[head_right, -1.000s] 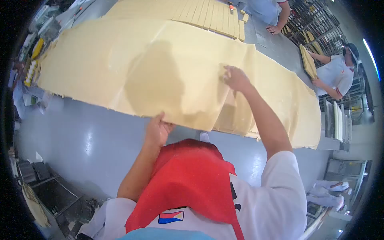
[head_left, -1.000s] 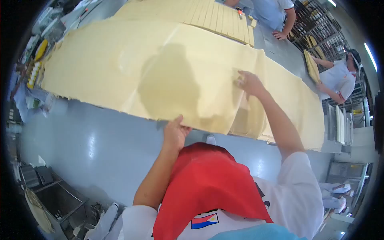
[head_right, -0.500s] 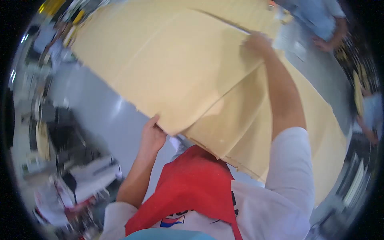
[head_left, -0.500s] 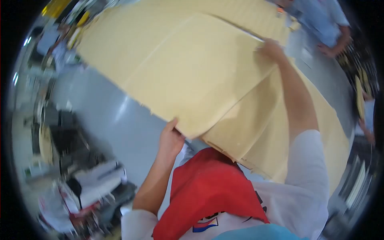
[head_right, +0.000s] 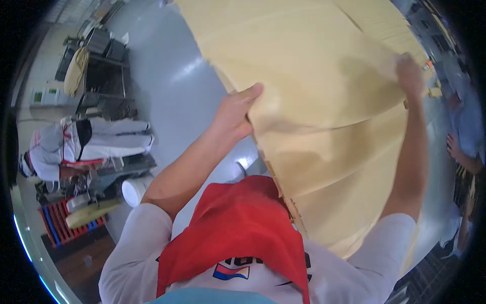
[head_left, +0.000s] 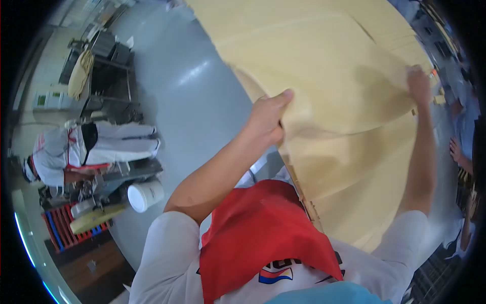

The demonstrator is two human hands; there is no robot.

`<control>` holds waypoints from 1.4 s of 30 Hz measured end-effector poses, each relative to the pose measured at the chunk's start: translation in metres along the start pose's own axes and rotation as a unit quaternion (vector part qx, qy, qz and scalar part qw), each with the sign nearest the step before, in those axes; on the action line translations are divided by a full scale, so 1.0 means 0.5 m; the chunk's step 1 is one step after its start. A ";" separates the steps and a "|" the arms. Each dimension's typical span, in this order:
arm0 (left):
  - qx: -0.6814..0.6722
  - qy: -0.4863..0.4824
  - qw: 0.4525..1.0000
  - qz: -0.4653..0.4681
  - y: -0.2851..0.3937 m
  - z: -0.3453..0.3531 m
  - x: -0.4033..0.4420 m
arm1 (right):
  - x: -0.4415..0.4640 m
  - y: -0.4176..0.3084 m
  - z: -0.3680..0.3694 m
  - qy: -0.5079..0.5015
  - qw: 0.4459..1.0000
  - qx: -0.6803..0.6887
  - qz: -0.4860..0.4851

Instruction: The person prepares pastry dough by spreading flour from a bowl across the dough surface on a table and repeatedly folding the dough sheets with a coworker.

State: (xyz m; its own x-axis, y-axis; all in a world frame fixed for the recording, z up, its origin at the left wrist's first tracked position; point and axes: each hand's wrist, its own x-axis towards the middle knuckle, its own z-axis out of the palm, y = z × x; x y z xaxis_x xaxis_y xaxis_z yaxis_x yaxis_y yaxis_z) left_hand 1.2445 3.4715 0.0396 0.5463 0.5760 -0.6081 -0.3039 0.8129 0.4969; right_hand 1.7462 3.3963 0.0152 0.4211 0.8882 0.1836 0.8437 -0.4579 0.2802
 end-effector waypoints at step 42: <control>0.131 -0.050 0.979 -0.145 -0.237 -0.118 -0.111 | -0.369 -0.124 0.021 0.154 0.867 0.336 0.334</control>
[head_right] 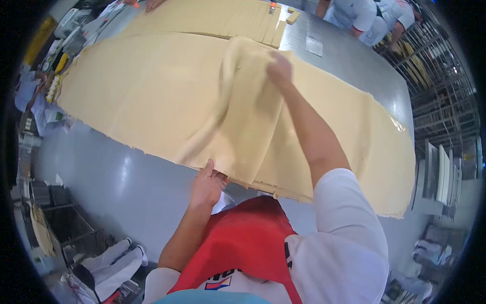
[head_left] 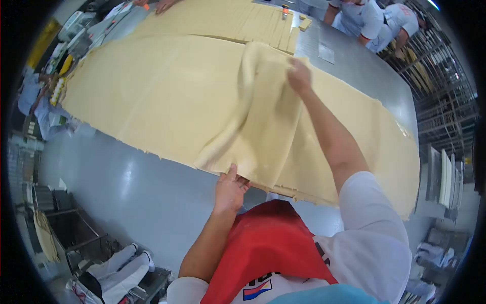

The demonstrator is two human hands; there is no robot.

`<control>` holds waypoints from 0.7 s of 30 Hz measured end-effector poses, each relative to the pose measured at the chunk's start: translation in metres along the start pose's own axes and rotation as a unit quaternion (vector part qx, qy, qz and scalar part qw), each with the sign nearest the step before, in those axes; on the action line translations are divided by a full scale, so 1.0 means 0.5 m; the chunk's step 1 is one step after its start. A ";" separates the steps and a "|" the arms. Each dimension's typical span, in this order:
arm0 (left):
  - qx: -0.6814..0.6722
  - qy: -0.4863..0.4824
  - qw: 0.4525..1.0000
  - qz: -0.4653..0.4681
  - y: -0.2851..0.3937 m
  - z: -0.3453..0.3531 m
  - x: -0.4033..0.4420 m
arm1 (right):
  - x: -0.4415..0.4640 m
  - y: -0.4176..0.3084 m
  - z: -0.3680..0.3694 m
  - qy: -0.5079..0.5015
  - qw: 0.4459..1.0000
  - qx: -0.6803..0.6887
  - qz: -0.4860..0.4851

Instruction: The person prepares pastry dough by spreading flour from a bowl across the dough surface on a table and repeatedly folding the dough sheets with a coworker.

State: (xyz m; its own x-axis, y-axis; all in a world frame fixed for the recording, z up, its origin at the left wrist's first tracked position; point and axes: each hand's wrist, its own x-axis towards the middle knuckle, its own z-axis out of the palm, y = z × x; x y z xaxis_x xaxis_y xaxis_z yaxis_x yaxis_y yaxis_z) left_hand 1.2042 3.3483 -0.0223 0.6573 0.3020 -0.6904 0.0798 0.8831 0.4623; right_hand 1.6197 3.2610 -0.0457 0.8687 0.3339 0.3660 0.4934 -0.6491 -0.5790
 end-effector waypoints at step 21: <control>0.083 0.040 0.982 0.162 -0.116 0.119 0.019 | 0.275 0.216 -0.021 -0.279 0.943 -0.055 -0.176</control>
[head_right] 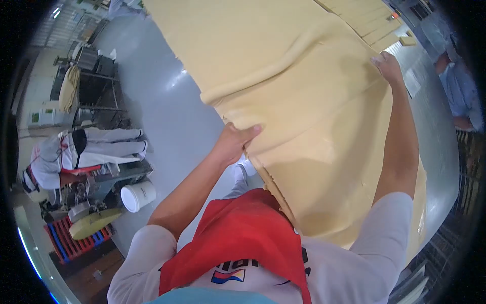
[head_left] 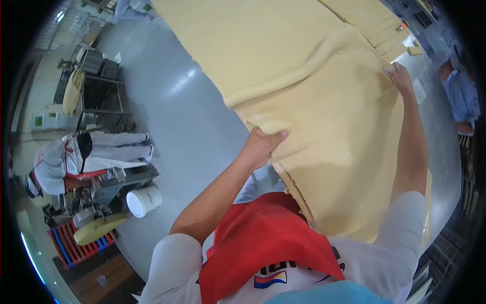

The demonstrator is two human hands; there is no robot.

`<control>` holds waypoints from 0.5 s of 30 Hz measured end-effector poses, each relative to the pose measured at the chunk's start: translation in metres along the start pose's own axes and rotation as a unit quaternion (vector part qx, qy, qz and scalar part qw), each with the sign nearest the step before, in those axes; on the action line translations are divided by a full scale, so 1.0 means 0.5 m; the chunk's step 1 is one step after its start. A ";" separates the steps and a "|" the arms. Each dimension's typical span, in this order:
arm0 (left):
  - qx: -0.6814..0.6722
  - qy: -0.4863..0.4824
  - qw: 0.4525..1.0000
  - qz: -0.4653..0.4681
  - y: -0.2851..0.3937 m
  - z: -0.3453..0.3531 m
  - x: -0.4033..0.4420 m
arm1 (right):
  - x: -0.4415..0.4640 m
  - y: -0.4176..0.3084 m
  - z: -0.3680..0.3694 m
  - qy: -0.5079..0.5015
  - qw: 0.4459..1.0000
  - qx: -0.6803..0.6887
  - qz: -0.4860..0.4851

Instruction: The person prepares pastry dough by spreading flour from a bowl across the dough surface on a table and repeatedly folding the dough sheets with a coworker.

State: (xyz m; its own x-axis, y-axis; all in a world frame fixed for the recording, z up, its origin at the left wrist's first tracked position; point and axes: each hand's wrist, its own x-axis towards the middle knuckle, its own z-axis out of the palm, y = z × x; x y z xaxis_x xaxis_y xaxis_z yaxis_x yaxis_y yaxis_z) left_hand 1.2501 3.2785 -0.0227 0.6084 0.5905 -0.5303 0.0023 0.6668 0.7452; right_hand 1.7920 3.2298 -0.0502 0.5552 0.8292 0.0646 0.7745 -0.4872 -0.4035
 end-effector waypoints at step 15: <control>-0.294 -0.090 0.945 -0.113 -0.004 0.107 -0.202 | -0.123 0.204 -0.272 0.087 0.984 -0.154 -0.027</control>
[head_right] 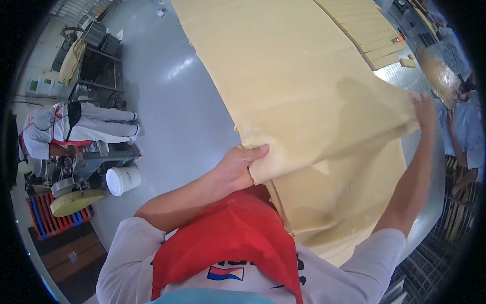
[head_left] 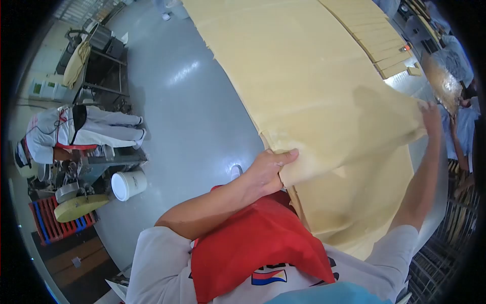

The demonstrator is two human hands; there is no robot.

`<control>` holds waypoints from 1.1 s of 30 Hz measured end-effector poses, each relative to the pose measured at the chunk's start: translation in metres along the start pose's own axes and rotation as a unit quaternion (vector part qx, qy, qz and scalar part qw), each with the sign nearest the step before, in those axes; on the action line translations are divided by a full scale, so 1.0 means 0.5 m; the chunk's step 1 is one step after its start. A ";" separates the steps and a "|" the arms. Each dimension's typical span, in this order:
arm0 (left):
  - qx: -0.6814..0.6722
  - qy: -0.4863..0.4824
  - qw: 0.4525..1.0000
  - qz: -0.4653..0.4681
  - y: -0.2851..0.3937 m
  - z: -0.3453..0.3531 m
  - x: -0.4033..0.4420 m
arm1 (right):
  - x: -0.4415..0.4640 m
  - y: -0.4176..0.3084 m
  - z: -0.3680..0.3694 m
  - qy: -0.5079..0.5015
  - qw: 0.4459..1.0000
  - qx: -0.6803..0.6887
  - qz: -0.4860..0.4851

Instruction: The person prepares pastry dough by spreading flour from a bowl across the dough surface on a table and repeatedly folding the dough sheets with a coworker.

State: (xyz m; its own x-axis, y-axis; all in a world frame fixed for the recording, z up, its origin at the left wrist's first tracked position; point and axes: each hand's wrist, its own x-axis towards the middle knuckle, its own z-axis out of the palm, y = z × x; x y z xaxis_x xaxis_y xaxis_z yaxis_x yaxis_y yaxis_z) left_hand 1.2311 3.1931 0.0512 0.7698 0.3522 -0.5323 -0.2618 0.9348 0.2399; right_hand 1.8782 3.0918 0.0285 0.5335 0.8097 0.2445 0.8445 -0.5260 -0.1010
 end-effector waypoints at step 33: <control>0.162 0.085 0.975 0.123 0.008 -0.160 0.087 | 0.074 -0.574 0.327 -0.099 0.994 -0.051 -0.001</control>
State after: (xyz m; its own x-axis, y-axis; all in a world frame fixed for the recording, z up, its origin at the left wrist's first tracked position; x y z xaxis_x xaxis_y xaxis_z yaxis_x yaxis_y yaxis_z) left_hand 1.2170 3.2159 -0.0360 0.5920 0.5922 -0.5467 -0.2076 0.7675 0.6065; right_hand 1.6633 3.3152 -0.0910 0.5392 0.8407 0.0500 0.8417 -0.5399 0.0008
